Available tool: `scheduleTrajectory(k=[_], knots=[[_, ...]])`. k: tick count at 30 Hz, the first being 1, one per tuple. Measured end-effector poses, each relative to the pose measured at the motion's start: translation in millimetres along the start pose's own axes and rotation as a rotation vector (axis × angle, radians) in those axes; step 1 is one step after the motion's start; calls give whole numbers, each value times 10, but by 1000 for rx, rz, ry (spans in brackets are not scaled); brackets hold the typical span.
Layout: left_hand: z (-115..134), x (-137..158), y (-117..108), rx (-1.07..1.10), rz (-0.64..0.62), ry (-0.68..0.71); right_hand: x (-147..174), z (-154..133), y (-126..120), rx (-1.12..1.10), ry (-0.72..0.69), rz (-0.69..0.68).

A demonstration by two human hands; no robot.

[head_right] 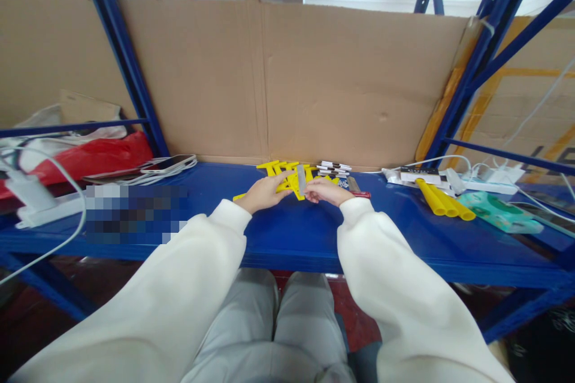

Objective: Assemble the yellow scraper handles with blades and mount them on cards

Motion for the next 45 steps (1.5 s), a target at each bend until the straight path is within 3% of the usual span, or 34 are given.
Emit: scheduleTrajectory(k=[4, 12, 24, 33, 39, 45], knots=[[112, 36, -4, -110, -33, 109, -3, 36, -9, -18, 30, -32], [154, 44, 3, -244, -68, 140, 24, 54, 9, -35, 71, -137], [142, 25, 49, -258, -39, 174, 19, -17, -14, 43, -25, -7], [171, 38, 61, -273, -32, 192, -12, 38, -17, 76, -22, -37], [180, 44, 51, -218, -51, 202, 3, 12, 24, 178, -61, -129], [175, 34, 56, -205, -23, 201, 34, -60, 26, 241, -115, -52]])
Point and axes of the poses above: each hand's wrist, its own x-axis away from the middle knuckle, its own y-axis out of the palm, z = x × y, the point moved 5 cm from there along -x, towards the middle knuckle, and after that the axes turned 7 degrees about -x, right-handed, at the moved point
